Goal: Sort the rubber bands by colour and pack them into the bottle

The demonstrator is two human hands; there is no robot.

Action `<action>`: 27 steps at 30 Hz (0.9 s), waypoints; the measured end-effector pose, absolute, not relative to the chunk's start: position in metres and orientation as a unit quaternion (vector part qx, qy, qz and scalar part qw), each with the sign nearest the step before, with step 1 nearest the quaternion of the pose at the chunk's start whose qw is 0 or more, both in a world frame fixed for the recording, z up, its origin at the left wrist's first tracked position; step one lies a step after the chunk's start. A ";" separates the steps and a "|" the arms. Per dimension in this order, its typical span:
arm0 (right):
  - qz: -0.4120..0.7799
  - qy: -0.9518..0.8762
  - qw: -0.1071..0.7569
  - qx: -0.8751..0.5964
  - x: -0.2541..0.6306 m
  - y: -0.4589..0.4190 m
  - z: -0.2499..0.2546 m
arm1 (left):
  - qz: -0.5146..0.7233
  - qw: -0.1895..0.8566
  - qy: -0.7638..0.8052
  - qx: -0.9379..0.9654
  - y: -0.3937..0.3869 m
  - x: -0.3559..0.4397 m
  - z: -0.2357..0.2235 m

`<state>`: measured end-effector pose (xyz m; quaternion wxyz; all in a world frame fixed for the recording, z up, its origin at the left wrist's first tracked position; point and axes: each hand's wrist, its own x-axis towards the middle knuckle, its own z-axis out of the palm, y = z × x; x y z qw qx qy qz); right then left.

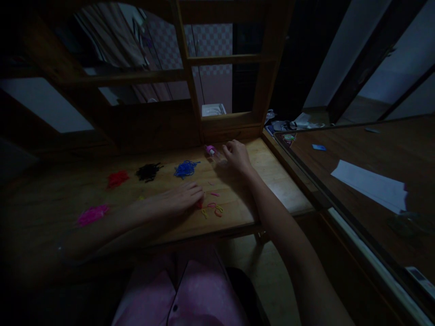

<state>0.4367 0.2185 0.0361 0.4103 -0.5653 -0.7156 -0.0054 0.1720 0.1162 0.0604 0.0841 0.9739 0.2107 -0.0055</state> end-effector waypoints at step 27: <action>-0.008 -0.725 0.413 -0.551 0.438 0.216 0.037 | 0.144 0.013 0.547 0.825 0.183 -0.068 0.059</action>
